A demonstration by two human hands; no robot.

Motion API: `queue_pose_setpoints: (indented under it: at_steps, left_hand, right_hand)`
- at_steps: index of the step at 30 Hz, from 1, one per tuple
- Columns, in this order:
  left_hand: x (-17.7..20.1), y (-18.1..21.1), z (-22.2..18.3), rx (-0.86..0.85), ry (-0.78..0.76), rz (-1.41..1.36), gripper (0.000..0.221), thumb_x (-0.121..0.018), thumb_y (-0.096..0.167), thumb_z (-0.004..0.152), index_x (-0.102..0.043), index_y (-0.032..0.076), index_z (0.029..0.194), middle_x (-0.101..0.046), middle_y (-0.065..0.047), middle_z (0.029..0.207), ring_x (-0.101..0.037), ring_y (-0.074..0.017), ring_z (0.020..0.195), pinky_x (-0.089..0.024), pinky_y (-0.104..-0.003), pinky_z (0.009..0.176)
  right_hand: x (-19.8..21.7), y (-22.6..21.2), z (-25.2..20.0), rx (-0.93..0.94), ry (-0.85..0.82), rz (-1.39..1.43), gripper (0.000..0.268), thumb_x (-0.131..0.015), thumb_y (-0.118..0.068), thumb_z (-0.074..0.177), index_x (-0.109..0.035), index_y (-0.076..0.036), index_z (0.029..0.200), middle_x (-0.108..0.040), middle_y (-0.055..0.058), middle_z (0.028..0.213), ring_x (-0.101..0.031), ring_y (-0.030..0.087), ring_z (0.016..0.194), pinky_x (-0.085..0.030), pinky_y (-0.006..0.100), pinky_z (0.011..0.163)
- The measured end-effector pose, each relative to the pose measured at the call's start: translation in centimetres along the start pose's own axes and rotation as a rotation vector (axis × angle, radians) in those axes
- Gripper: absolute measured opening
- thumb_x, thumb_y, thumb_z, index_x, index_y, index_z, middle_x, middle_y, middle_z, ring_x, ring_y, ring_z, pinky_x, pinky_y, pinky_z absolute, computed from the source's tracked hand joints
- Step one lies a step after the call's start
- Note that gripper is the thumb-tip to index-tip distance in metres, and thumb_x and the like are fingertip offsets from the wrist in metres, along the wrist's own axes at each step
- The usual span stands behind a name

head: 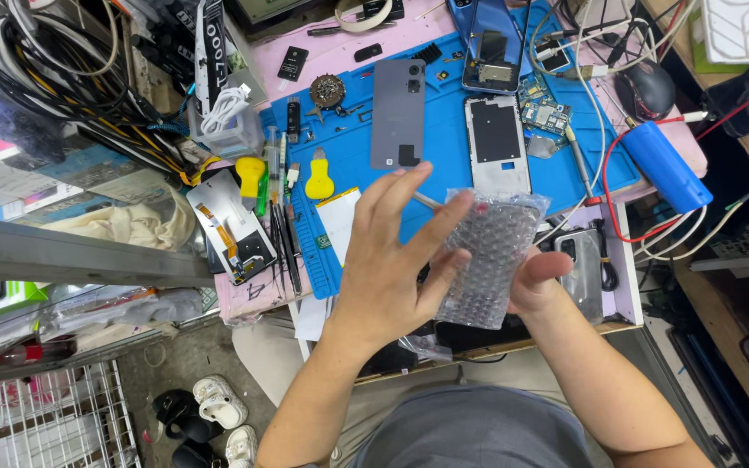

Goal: The person assembles a mobile phone by inserting a battery into the chassis, connecting internal cables, and snapping the back cover into place.

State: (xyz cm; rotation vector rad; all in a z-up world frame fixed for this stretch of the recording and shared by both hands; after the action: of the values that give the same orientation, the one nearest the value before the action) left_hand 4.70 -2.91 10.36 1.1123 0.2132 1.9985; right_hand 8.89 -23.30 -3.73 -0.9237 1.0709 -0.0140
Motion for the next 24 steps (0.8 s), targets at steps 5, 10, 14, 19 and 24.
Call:
queue_pose_setpoints:
  at_steps: [5, 10, 14, 19, 24]
  left_hand:
    - [0.2, 0.3, 0.5, -0.020, -0.021, -0.142, 0.042, -0.083, 0.025, 0.088, -0.065, 0.016, 0.124, -0.044, -0.012, 0.153, -0.041, -0.0415, 0.144, -0.038, -0.053, 0.122]
    - [1.7, -1.2, -1.9, 0.095, -0.034, -0.458, 0.010, -0.077, 0.015, 0.092, -0.072, 0.011, 0.100, -0.050, -0.013, 0.149, -0.045, -0.0337, 0.145, -0.044, -0.044, 0.119]
    - [0.0, -3.1, -3.3, 0.328, -0.127, -0.834, 0.019, -0.078, 0.010, 0.088, -0.070, 0.001, 0.102, -0.049, -0.017, 0.152, -0.052, -0.0291, 0.139, -0.047, -0.043, 0.114]
    - [-3.6, -5.2, -6.0, 0.694, -0.098, -1.206, 0.014, -0.072, 0.002, 0.086, -0.066, -0.007, 0.095, -0.055, -0.013, 0.141, -0.062, -0.0212, 0.112, -0.055, -0.034, 0.092]
    - [-5.1, -8.5, -9.1, 0.633, 0.200, -1.384, 0.017, -0.065, -0.002, 0.097, -0.053, 0.003, 0.085, -0.057, -0.005, 0.101, -0.053, -0.0102, 0.094, -0.046, -0.028, 0.090]
  right_hand:
    - [-3.6, -2.3, 1.2, -0.279, 0.460, -0.058, 0.105, -0.084, -0.066, 0.068, -0.044, -0.008, 0.146, -0.056, 0.008, 0.144, -0.062, 0.032, 0.103, -0.053, 0.048, 0.085]
    - [-10.7, -6.9, 0.6, 0.365, 0.011, -1.717, 0.095, -0.087, -0.040, 0.066, -0.047, -0.006, 0.146, -0.058, 0.014, 0.124, -0.059, 0.035, 0.110, -0.049, 0.049, 0.096]
    - [-12.7, -7.9, 2.0, 0.348, -0.050, -2.231, 0.094, -0.078, -0.016, 0.051, -0.052, -0.007, 0.141, -0.057, 0.016, 0.124, -0.055, 0.040, 0.111, -0.042, 0.055, 0.103]
    - [-12.4, -7.0, 3.0, 0.254, -0.149, -2.384, 0.093, -0.081, -0.014, 0.059, -0.050, -0.012, 0.146, -0.053, 0.016, 0.127, -0.054, 0.037, 0.115, -0.037, 0.053, 0.109]
    - [-11.5, -7.4, 2.9, 0.168, -0.074, -2.395, 0.108, -0.087, -0.022, 0.051, -0.044, -0.010, 0.149, -0.053, 0.015, 0.128, -0.051, 0.037, 0.120, -0.031, 0.058, 0.112]
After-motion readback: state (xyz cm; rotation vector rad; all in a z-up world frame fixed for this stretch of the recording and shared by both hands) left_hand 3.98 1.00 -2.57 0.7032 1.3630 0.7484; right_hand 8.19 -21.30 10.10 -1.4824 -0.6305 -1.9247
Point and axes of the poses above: each hand's wrist, its own z-axis towards the middle knuckle, its own x-axis out of the back of the hand, y = z × x, the point moved 1 cm from there along z, towards the middle knuckle
